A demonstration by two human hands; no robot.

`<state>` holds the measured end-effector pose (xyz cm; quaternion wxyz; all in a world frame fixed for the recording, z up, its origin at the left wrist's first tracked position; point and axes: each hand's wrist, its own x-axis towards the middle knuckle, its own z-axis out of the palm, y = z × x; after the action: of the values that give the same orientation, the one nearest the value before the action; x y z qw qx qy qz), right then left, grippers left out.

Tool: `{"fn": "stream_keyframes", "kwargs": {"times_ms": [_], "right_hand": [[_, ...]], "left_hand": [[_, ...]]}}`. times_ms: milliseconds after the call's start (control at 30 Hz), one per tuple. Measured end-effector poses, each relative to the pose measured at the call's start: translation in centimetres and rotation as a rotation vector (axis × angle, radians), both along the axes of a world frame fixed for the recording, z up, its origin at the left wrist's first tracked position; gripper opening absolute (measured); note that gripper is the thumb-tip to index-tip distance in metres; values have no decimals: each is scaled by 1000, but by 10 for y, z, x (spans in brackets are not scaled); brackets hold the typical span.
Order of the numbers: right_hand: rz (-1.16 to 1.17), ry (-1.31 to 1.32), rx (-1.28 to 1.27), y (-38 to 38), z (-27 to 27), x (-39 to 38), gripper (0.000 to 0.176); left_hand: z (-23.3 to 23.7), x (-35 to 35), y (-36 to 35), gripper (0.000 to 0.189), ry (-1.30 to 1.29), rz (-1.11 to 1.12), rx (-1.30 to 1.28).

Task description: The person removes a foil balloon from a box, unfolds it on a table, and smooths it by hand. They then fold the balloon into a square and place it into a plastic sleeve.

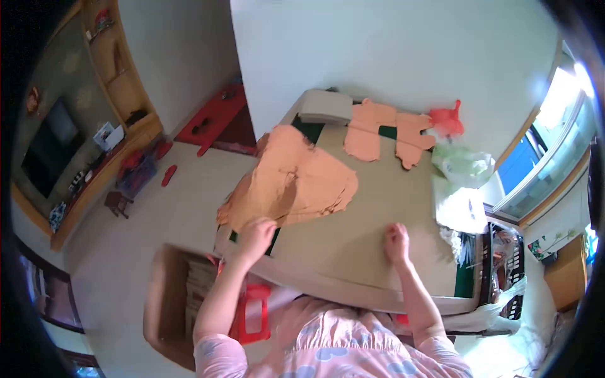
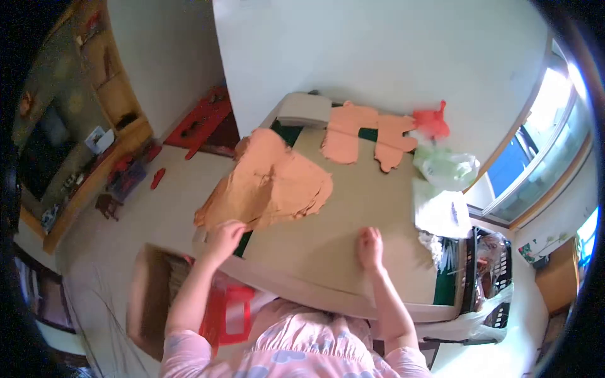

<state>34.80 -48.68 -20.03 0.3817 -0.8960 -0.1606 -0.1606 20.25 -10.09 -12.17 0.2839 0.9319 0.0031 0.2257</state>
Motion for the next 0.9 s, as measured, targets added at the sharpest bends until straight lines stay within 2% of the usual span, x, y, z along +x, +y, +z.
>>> {"fn": "stream_keyframes", "kwargs": {"times_ms": [33, 100, 200, 267, 300, 400, 500, 600, 800, 900], "right_hand": [[12, 7, 21, 4, 4, 0, 11], [34, -5, 17, 5, 0, 1, 11], [65, -81, 16, 4, -2, 0, 11], [81, -117, 22, 7, 9, 1, 11], [82, -125, 14, 8, 14, -1, 11], [66, -90, 8, 8, 15, -12, 12], [40, -58, 8, 8, 16, -9, 11], [38, -79, 16, 7, 13, -11, 12], [8, -104, -24, 3, 19, -17, 11], [-3, -26, 44, 2, 17, -18, 12]], "left_hand": [[11, 23, -22, 11, -14, -41, -24], [3, 72, -51, 13, 25, -107, -44], [0, 124, -78, 13, 146, -207, 58], [-47, 152, -89, 13, -138, -118, 206], [-51, 157, -94, 14, -272, -74, 276], [-64, 159, -90, 19, 3, -172, 197], [-70, 161, -85, 22, -53, -173, 198], [-70, 160, -82, 26, 79, -184, 248], [-61, 154, -83, 25, -12, -139, 237], [-68, 157, -77, 25, 13, -173, 165]]}}
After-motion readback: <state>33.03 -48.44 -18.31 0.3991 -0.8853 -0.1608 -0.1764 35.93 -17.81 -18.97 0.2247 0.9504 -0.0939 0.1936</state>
